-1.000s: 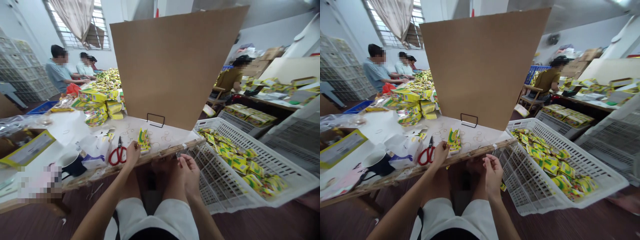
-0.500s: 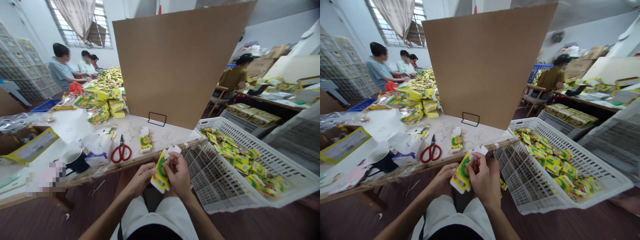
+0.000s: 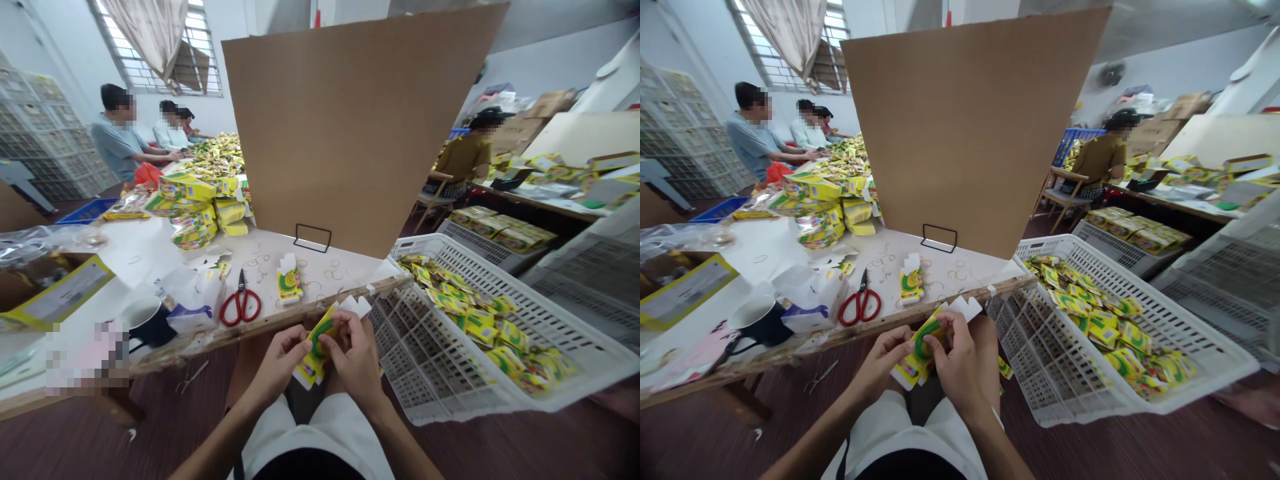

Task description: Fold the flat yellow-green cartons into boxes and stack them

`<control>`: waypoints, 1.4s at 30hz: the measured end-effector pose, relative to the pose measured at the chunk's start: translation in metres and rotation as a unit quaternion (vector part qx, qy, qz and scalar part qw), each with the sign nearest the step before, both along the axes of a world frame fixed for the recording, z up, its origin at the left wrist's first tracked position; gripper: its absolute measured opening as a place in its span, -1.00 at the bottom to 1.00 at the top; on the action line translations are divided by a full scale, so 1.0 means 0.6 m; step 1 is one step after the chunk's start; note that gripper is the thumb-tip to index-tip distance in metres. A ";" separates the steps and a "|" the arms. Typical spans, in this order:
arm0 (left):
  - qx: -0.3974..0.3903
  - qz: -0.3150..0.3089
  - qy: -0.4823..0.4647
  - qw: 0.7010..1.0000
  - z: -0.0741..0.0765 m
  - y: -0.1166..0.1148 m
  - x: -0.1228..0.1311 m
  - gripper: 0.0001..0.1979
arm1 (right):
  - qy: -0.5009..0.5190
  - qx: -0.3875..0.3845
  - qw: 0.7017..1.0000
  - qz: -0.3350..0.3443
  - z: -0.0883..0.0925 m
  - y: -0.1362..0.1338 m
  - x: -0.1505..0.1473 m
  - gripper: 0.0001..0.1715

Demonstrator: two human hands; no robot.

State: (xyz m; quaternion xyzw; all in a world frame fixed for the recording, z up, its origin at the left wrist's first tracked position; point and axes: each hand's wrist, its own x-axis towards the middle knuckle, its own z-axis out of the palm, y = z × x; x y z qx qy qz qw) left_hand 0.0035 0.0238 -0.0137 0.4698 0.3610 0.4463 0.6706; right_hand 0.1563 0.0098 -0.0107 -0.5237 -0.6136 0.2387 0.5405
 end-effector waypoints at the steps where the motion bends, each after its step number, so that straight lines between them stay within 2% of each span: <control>1: -0.037 -0.025 -0.024 0.999 0.001 -0.002 -0.001 -0.71 | 0.032 -0.006 0.999 0.014 -0.001 -0.003 -0.004 -0.72; 4: -0.143 -0.087 -0.078 0.983 0.004 -0.006 -0.001 -0.71 | 0.101 -0.024 0.992 0.071 -0.005 -0.010 -0.017 -0.81; 7: -0.160 -0.107 -0.101 0.976 0.004 -0.008 0.004 -0.65 | 0.122 -0.031 0.988 0.085 -0.005 -0.015 -0.022 -0.90; 9: -0.140 -0.090 -0.107 0.980 0.001 -0.007 0.009 -0.61 | 0.106 -0.015 0.993 0.055 -0.003 -0.015 -0.023 -0.87; 12: -0.085 -0.011 -0.083 0.993 -0.008 -0.001 0.012 -0.58 | 0.069 0.014 0.997 -0.027 -0.004 -0.011 -0.020 -0.62; 13: -0.062 0.016 -0.067 0.996 -0.012 0.001 0.013 -0.58 | 0.065 0.002 0.998 -0.024 -0.008 -0.009 -0.020 -0.59; 16: 0.006 0.065 -0.010 0.998 -0.021 0.005 0.014 -0.62 | 0.090 -0.083 0.990 0.063 -0.023 -0.005 -0.019 -0.69; 17: 0.023 0.066 0.009 0.998 -0.023 0.006 0.014 -0.63 | 0.102 -0.104 0.986 0.078 -0.028 -0.004 -0.018 -0.68; 19: 0.053 0.062 0.045 0.996 -0.023 0.007 0.014 -0.63 | 0.119 -0.125 0.983 0.068 -0.034 -0.004 -0.017 -0.65; 22: 0.086 0.067 0.088 0.990 -0.018 0.006 0.011 -0.56 | 0.142 -0.123 0.980 0.064 -0.033 -0.002 -0.010 -0.69; 24: 0.081 0.064 0.085 0.991 -0.015 0.005 0.007 -0.43 | 0.171 -0.103 0.978 0.067 -0.031 0.001 -0.004 -0.70; 26: 0.062 0.053 0.059 0.995 -0.012 0.003 0.003 -0.33 | 0.197 -0.078 0.974 0.075 -0.032 0.005 0.003 -0.61; 29: 0.062 0.047 0.030 0.997 -0.007 0.001 0.000 -0.26 | 0.207 -0.067 0.970 0.110 -0.035 0.011 0.010 -0.60; 33: 0.086 0.070 0.012 0.994 -0.004 0.002 0.004 -0.28 | 0.217 -0.064 0.967 0.114 -0.035 0.014 0.010 -0.73; 36: 0.078 0.065 0.002 0.995 -0.005 0.000 0.007 -0.34 | 0.192 -0.066 0.972 0.118 -0.030 0.014 0.007 -0.76; 40: 0.080 0.043 -0.006 0.996 -0.005 -0.005 0.004 -0.39 | 0.180 -0.062 0.972 0.137 -0.027 0.012 0.007 -0.62; 42: 0.088 0.018 -0.001 0.996 -0.003 -0.005 -0.003 -0.48 | 0.176 -0.065 0.969 0.160 -0.025 0.011 0.013 -0.56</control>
